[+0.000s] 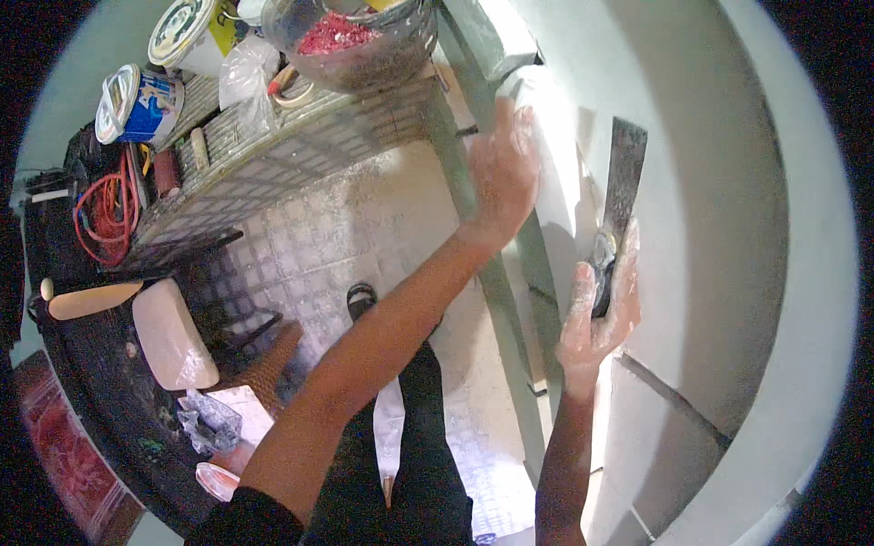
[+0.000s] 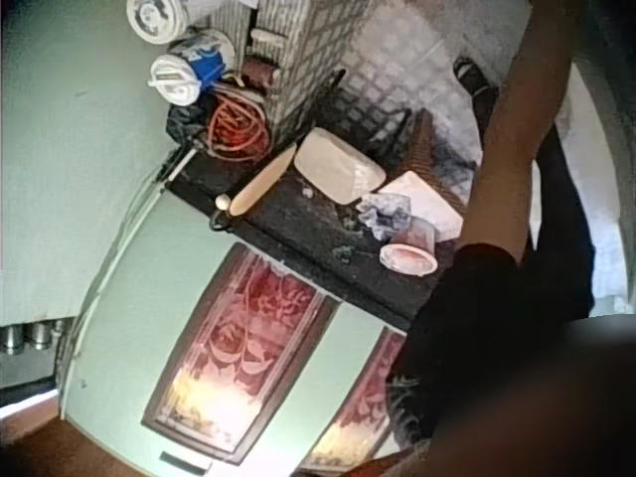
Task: Applying putty or plaster to a wall with a putty knife.
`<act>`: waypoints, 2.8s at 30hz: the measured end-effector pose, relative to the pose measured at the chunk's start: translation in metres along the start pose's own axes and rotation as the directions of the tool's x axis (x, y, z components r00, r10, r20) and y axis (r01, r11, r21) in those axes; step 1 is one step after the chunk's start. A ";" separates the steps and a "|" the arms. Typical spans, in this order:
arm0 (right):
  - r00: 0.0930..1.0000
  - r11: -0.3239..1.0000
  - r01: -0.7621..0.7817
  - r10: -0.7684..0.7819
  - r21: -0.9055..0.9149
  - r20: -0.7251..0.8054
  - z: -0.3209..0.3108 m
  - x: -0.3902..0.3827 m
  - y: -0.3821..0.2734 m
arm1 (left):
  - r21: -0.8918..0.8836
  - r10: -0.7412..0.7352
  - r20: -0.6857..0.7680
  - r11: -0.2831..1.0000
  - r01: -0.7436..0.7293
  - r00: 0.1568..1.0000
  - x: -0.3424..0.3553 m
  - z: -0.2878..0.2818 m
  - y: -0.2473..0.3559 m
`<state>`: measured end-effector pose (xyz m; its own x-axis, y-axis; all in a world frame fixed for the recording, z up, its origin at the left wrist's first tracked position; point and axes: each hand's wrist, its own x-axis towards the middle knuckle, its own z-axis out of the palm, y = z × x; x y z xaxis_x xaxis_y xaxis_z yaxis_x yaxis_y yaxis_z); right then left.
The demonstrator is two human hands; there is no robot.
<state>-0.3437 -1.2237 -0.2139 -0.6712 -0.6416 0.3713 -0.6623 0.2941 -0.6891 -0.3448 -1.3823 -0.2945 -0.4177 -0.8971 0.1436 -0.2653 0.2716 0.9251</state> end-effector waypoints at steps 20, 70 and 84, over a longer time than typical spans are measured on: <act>0.996 0.994 0.091 -0.091 -0.054 0.016 -0.003 -0.003 0.021 | 0.081 -0.040 -0.048 0.996 0.044 0.998 -0.004 0.003 0.002; 1.000 1.000 0.011 -0.011 0.015 0.005 -0.003 -0.002 0.007 | 0.101 -0.226 0.024 0.970 0.223 0.974 0.019 -0.019 -0.002; 0.999 0.996 0.036 -0.035 -0.079 0.022 -0.005 -0.005 0.012 | -0.050 -0.172 -0.044 0.984 0.169 0.984 0.018 -0.017 -0.017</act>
<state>-0.3499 -1.2134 -0.2204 -0.6405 -0.6667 0.3812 -0.7104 0.3256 -0.6240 -0.3326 -1.4088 -0.3019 -0.3270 -0.9450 -0.0017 -0.2880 0.0979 0.9526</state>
